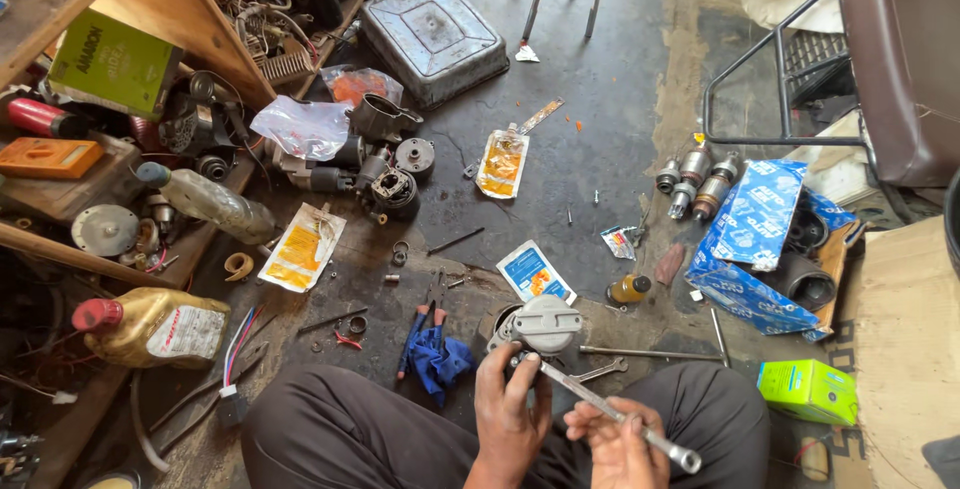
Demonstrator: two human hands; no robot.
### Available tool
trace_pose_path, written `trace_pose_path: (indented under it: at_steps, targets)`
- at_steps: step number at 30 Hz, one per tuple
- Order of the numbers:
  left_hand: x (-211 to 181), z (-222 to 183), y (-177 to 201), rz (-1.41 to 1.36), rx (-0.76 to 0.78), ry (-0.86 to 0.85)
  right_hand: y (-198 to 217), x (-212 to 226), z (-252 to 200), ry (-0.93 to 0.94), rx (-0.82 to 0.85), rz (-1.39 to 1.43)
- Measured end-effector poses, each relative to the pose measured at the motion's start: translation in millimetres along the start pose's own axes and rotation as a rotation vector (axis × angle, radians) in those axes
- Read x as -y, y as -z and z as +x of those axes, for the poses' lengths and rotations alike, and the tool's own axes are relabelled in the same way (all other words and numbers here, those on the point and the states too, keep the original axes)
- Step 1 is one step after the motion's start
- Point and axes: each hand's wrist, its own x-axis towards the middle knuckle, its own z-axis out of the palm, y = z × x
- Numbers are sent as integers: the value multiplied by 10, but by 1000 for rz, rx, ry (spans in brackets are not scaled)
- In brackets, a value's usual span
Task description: The person sits on the floor and uses a T-handle wrench to tighten bolts on a motor component. They then attach a metal cover to the motor, insert a bolt, and tighten it with a wrench. The person wipes the motor with a blue cloth and places it on the floor.
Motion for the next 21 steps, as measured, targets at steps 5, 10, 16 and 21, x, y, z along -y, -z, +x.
trace_pose_path:
  at_steps: [5,10,16,21]
  targets:
    - [-55,98,33,-80,-22,50,-263,209,301,-43,9,-152]
    - [-57,15,13,-199,-30,158,-440,658,510,-142,92,-250]
    - [-44,61,10,-234,-65,171,-286,1344,844,-350,306,-209]
    - [-16,93,-30,-243,-123,143,-438,1560,1010,-371,506,-1274]
